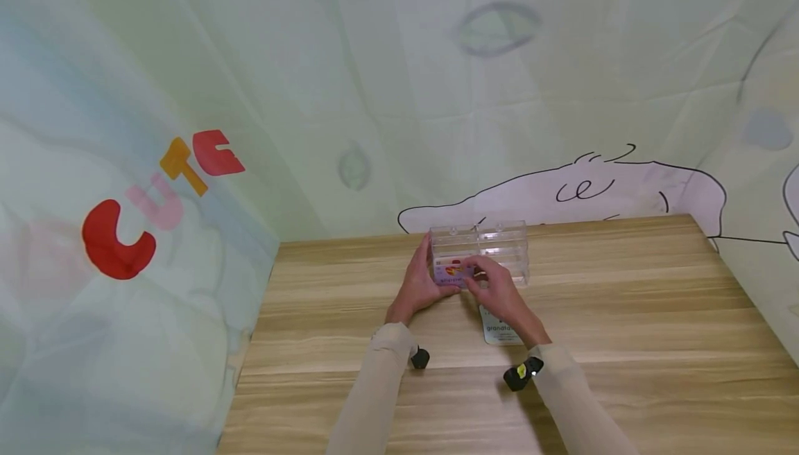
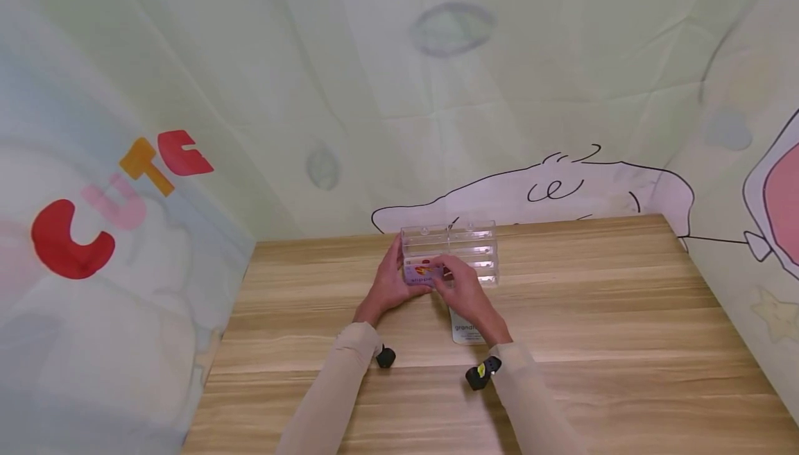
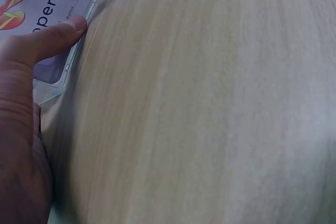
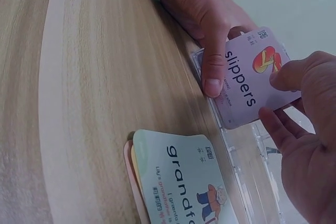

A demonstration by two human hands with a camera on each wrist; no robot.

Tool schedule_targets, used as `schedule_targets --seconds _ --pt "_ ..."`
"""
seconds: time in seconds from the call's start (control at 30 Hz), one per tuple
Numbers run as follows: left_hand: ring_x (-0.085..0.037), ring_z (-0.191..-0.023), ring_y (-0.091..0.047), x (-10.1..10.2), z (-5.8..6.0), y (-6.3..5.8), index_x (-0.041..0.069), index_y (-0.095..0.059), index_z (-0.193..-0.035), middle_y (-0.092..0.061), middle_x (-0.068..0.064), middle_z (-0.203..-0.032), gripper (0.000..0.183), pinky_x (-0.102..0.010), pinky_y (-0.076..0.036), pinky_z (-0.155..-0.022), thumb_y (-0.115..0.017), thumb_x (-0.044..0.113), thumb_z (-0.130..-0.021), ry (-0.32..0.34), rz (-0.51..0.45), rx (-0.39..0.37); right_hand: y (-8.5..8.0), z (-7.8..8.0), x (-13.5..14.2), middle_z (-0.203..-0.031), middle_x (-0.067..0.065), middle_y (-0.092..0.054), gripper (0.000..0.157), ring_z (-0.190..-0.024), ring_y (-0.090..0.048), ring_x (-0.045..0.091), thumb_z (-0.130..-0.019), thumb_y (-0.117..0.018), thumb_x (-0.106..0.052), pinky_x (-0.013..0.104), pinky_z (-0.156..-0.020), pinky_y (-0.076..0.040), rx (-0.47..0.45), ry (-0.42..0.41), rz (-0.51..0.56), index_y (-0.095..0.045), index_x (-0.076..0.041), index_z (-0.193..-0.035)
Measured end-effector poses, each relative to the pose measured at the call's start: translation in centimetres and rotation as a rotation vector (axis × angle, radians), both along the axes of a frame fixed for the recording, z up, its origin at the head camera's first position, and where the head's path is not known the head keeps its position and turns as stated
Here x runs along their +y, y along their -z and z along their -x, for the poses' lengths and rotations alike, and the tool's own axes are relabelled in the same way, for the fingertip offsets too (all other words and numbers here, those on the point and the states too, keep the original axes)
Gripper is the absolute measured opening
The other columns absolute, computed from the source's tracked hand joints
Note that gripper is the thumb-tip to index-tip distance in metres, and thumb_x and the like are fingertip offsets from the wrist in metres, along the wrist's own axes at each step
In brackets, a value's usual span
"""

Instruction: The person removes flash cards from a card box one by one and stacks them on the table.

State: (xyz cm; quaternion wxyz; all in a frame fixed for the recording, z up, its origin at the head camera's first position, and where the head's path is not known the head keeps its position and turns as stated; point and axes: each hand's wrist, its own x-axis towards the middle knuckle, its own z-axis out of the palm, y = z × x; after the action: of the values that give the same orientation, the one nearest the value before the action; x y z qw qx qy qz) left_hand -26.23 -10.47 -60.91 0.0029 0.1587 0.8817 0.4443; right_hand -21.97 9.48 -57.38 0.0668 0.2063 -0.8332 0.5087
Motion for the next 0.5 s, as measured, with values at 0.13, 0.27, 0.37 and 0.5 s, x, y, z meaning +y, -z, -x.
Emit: schedule_targets --seconds 0.13,0.27,0.37,0.5 --pt "-0.018 -0.135 -0.037 0.1 0.0 0.0 0.027 0.002 -0.154 -0.027 -0.002 -0.152 0.131 -0.03 -0.035 -0.108 -0.089 0.043 -0.061 0.005 -0.01 0.007 -0.1 0.1 0.2 -0.109 0.008 -0.064 0.03 -0.094 -0.063 0.023 -0.085 -0.067 0.004 0.034 -0.079 -0.057 0.037 0.003 0.006 -0.062 -0.005 -0.113" --pt "-0.018 -0.135 -0.036 0.2 0.0 0.0 0.024 0.001 -0.155 -0.027 -0.002 -0.152 0.132 -0.03 -0.034 -0.109 -0.09 0.039 -0.06 0.006 -0.022 0.005 -0.6 0.1 0.4 -0.11 0.006 -0.064 0.029 -0.093 -0.063 0.021 -0.086 -0.065 0.004 0.033 -0.078 -0.057 0.046 0.018 0.0 -0.062 -0.008 -0.112" --pt "-0.018 -0.135 -0.037 0.2 0.0 0.1 0.025 0.0 -0.155 -0.028 -0.002 -0.152 0.131 -0.031 -0.034 -0.109 -0.09 0.039 -0.061 0.0 -0.025 0.0 -0.9 0.0 0.5 -0.111 0.006 -0.063 0.029 -0.094 -0.062 0.021 -0.086 -0.063 0.006 0.033 -0.078 -0.057 0.051 0.033 0.0 -0.061 -0.007 -0.111" --pt "-0.016 -0.134 -0.038 0.1 0.0 0.2 0.027 0.0 -0.154 -0.029 0.0 -0.151 0.129 -0.031 -0.035 -0.109 -0.089 0.042 -0.062 -0.003 -0.029 -0.007 -1.3 -0.1 0.7 -0.111 0.006 -0.062 0.029 -0.096 -0.062 0.02 -0.087 -0.063 0.007 0.031 -0.08 -0.056 0.035 0.057 0.01 -0.061 -0.007 -0.112"
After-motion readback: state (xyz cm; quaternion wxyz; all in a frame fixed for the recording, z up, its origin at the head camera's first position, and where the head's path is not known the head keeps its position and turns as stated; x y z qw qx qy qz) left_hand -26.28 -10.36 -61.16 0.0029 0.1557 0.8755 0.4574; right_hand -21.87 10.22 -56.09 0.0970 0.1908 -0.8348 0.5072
